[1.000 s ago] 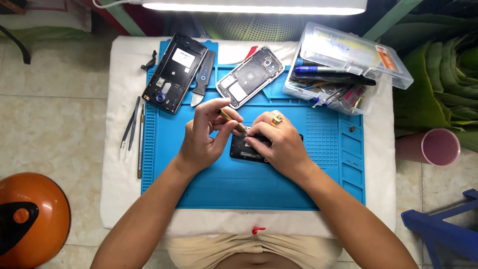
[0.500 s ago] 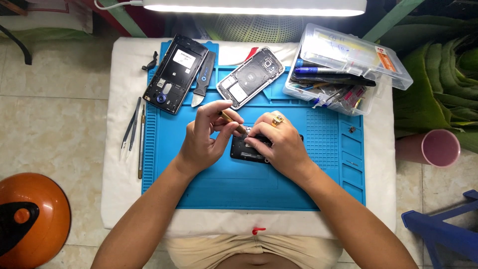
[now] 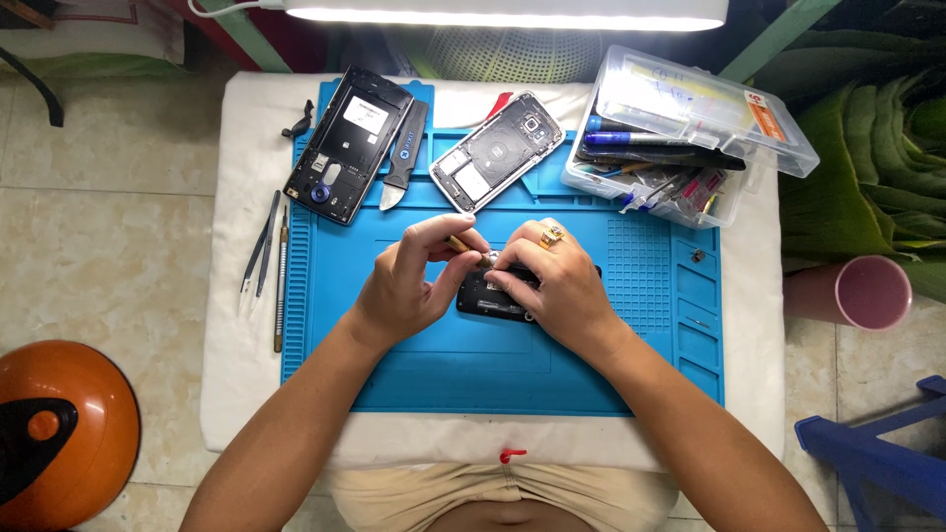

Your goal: Removing multiple small screws from the back of a smartphone using a manual precision screwdriver on a blue repair mat.

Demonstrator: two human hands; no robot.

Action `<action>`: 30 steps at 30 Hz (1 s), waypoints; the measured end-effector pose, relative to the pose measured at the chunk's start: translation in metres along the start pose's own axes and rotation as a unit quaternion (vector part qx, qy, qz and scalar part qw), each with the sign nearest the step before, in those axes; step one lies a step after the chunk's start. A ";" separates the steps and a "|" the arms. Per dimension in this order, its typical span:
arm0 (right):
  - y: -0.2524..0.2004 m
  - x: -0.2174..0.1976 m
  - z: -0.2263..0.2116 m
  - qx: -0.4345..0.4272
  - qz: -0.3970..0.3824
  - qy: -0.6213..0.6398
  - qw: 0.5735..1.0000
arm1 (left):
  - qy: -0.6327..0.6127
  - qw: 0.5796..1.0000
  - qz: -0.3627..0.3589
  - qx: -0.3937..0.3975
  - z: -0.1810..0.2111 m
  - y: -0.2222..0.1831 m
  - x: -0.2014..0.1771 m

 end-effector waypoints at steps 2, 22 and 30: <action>0.000 0.000 0.000 0.000 0.002 0.002 1.000 | 0.005 1.000 0.002 0.004 0.001 0.000 0.000; 0.005 0.004 -0.014 -0.058 -0.129 -0.082 0.986 | 0.090 0.991 0.017 0.094 0.016 0.003 -0.017; 0.004 0.004 -0.013 -0.057 -0.126 -0.077 0.987 | 0.106 0.989 0.004 0.103 0.022 0.005 -0.016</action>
Point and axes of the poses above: each hand's wrist, its own y-axis towards the middle knuckle, its own x-axis out of the palm, z = x × y, the point moved 6 cm from there along y, towards the middle knuckle, and after that the axes turned 14 degrees about -x, right-handed, at the moved point
